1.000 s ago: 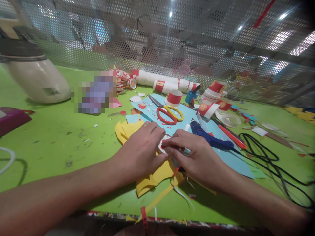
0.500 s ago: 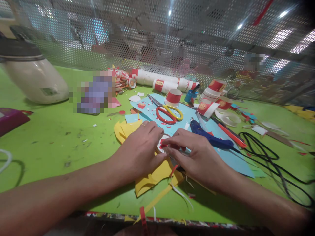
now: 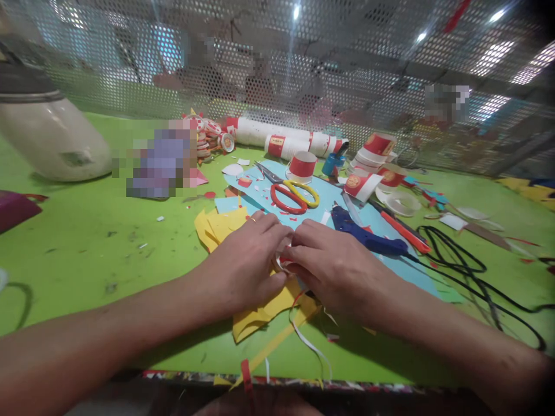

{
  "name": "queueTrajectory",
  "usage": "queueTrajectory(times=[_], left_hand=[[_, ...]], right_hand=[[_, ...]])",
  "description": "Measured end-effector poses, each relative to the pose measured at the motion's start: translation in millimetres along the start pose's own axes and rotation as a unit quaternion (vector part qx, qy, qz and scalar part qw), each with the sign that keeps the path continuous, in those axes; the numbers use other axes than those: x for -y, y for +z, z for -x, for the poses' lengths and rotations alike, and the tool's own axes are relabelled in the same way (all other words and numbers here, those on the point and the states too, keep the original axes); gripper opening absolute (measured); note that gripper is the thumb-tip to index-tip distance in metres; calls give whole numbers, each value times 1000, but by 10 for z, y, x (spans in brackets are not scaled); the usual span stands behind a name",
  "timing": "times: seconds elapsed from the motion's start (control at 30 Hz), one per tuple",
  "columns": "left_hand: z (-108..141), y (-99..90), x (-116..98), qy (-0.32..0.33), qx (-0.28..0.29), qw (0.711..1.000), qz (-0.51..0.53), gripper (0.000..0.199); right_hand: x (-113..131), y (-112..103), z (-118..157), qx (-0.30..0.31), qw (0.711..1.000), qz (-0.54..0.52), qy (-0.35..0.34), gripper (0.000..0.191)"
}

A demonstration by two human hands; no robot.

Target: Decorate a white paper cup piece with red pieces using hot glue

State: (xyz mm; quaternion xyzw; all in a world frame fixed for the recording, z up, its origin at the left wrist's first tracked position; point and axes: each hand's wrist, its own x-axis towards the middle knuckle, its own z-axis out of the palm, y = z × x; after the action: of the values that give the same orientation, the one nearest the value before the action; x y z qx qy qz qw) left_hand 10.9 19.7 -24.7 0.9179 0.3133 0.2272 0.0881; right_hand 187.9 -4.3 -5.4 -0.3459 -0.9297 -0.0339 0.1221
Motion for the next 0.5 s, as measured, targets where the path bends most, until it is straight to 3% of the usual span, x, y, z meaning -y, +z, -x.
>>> queueTrajectory(times=[0.33, 0.5], left_hand=[[45, 47, 14, 5, -52, 997, 55, 40], [43, 52, 23, 14, -54, 997, 52, 45]], right_hand=[[-13, 71, -30, -20, 1000, 15, -17, 12], [-13, 56, -49, 11, 1000, -9, -25, 15]])
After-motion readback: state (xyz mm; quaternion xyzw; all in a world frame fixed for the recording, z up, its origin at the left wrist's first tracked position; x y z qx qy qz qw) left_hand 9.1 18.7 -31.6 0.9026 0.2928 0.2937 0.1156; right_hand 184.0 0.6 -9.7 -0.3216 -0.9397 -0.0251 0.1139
